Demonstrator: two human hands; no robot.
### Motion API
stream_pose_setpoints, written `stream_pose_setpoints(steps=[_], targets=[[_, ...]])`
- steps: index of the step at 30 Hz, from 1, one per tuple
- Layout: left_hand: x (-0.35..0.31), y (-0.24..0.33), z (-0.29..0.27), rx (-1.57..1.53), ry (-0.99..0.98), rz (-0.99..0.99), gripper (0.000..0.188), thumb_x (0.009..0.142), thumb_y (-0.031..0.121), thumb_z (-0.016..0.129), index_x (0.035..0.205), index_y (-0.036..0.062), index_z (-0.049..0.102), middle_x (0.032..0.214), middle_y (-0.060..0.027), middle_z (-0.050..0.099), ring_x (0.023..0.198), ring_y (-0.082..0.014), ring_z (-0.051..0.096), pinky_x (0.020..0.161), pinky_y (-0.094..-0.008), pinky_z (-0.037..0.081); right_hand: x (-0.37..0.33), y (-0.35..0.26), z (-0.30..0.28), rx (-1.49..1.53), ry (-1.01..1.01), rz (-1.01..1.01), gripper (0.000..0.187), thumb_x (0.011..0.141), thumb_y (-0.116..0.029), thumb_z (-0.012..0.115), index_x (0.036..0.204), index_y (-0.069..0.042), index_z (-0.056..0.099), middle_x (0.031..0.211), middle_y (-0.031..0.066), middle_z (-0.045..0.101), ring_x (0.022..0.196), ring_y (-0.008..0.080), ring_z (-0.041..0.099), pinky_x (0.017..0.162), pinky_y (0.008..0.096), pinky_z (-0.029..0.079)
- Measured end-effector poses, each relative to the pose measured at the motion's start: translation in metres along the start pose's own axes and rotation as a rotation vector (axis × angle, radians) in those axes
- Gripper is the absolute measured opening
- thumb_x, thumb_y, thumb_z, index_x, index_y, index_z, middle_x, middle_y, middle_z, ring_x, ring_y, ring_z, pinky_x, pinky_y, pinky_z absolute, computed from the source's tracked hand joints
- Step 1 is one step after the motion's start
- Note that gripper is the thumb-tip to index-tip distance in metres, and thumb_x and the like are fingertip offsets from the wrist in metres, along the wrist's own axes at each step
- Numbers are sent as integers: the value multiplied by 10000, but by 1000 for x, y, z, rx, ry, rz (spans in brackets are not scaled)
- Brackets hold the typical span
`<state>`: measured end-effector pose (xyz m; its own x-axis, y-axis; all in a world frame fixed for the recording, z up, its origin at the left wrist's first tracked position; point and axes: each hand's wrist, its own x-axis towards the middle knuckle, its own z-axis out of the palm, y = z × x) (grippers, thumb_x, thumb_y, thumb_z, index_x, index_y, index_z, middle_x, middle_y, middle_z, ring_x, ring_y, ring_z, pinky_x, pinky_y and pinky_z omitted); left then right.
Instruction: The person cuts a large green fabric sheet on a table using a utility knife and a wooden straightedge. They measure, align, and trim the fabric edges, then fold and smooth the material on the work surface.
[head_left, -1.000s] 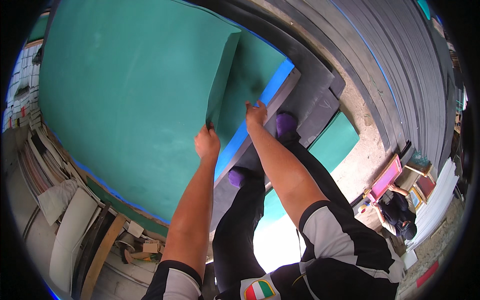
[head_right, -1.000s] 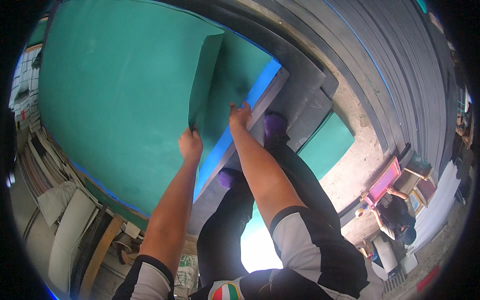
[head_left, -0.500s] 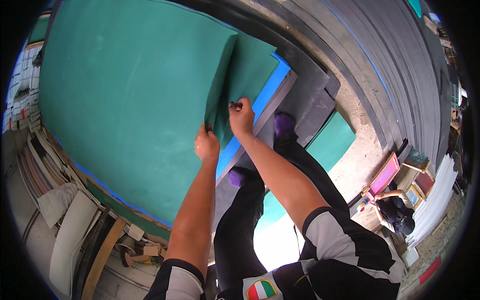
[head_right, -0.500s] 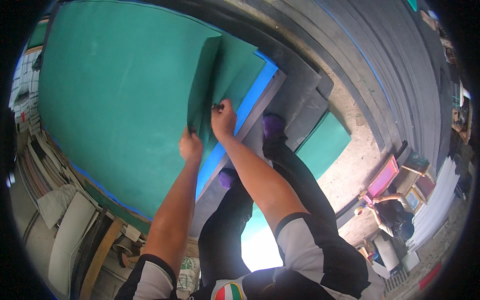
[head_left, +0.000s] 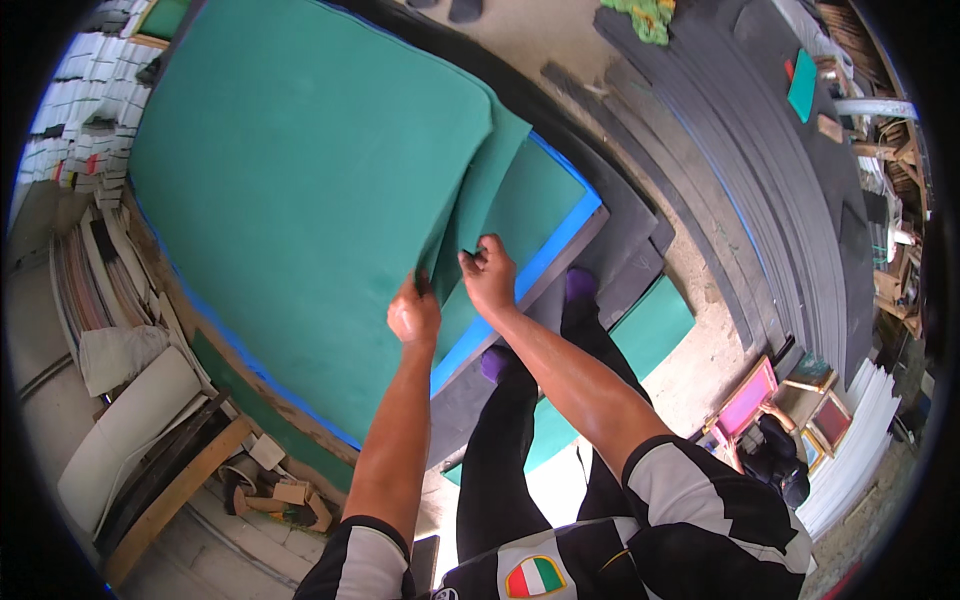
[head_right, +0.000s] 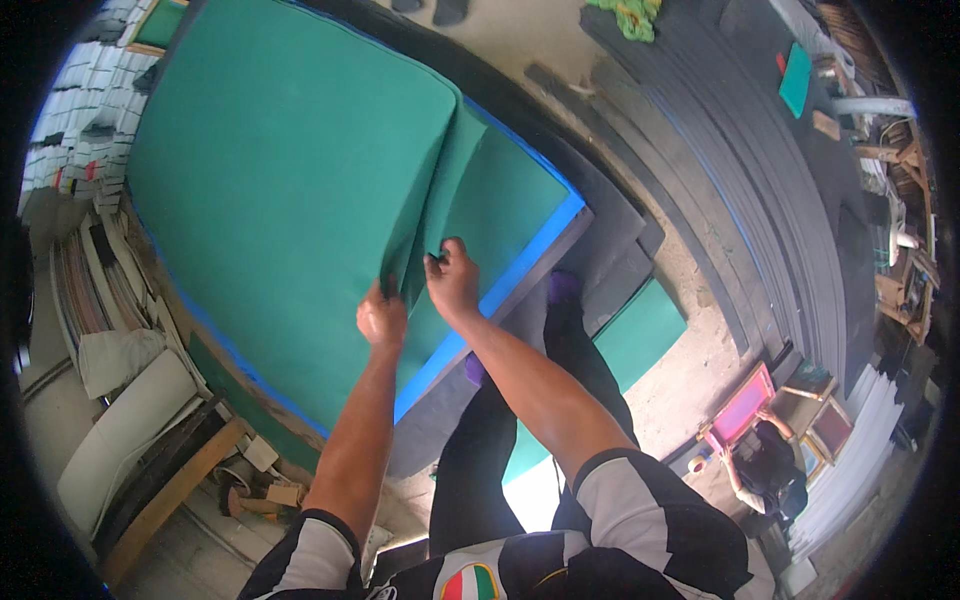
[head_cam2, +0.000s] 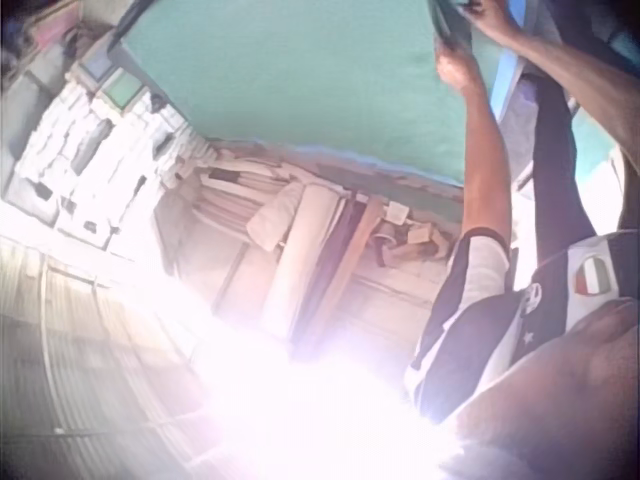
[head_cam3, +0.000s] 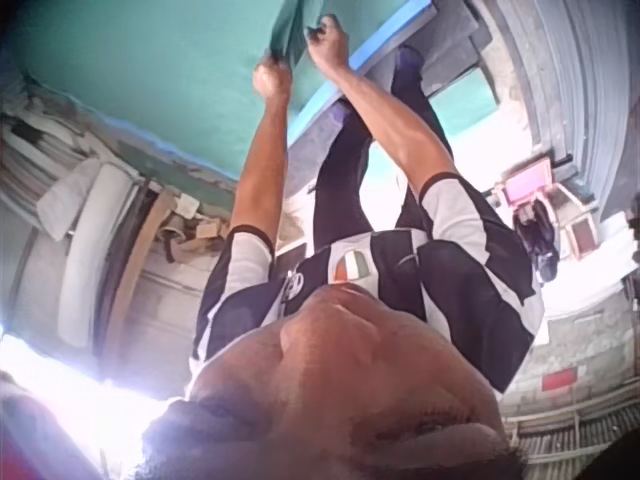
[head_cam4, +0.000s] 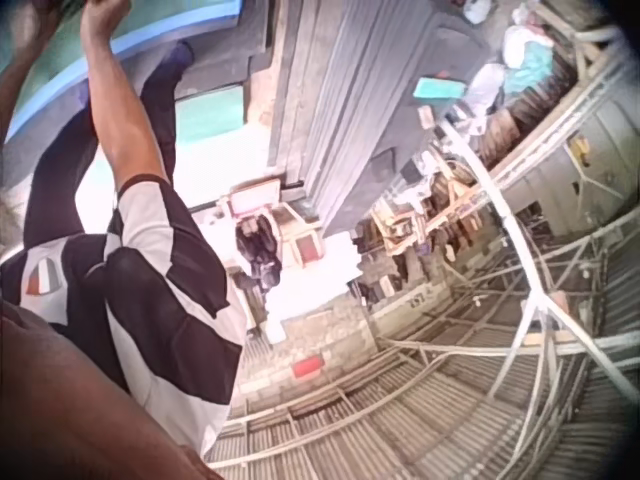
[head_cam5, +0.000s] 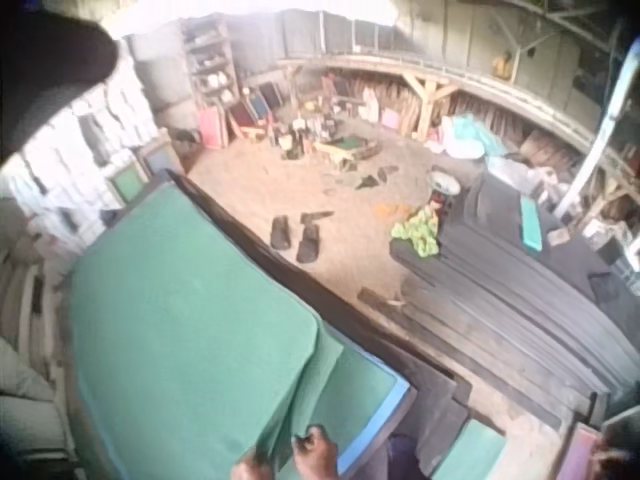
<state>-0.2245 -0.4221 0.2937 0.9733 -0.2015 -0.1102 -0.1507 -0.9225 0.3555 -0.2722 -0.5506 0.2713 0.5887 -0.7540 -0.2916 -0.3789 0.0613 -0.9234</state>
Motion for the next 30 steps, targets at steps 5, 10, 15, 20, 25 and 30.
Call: stream_pose_setpoints(steps=[5, 10, 15, 20, 25, 30], targets=[[50, -63, -133, -173, 356, -338, 253, 1003, 249, 618, 1106, 55, 744, 880, -273, 699, 824, -484, 678, 682, -551, 504, -16, -44, -18, 164, 115, 353, 213, 839, -61, 698, 1009, 18, 598, 676, 126, 657, 561, 240, 679, 551, 381, 541], [61, -28, -268, -342, 485, -73, 371, 971, 101, 626, 1335, 151, 673, 817, -227, 697, 722, -374, 714, 661, -511, 517, -48, -129, -13, 67, 24, 215, 148, 861, -13, 697, 898, 17, 557, 633, 94, 606, 535, 221, 685, 498, 363, 550], [24, 19, -300, -61, -11, -177, 621, 915, 404, 728, 1491, 299, 519, 983, -164, 750, 868, -379, 737, 729, -502, 574, -94, -261, 58, 206, -260, -2, 200, 884, 53, 688, 906, -2, 496, 718, 35, 518, 564, 147, 650, 461, 317, 547], [57, 66, -335, -280, 132, 147, 521, 990, 417, 628, 1492, 351, 508, 1250, -109, 708, 1002, -373, 717, 837, -487, 585, -83, -312, 49, 66, -286, -264, 81, 903, 9, 624, 893, -16, 548, 631, 1, 545, 554, 115, 607, 491, 342, 508], [82, 105, -359, -286, -142, 273, 475, 1061, 418, 479, 1533, 409, 432, 1283, -139, 679, 1064, -405, 681, 928, -480, 542, -66, -335, 24, 50, -345, -271, 40, 918, 9, 581, 896, -9, 554, 620, 62, 622, 534, 144, 620, 488, 336, 500], [94, 115, -384, -264, -284, 208, 475, 1067, 416, 447, 1542, 405, 421, 1211, -152, 695, 1025, -417, 681, 902, -484, 542, -64, -381, 8, 102, -486, -184, 35, 931, 24, 537, 901, 8, 541, 620, 80, 632, 522, 147, 625, 491, 334, 503]])
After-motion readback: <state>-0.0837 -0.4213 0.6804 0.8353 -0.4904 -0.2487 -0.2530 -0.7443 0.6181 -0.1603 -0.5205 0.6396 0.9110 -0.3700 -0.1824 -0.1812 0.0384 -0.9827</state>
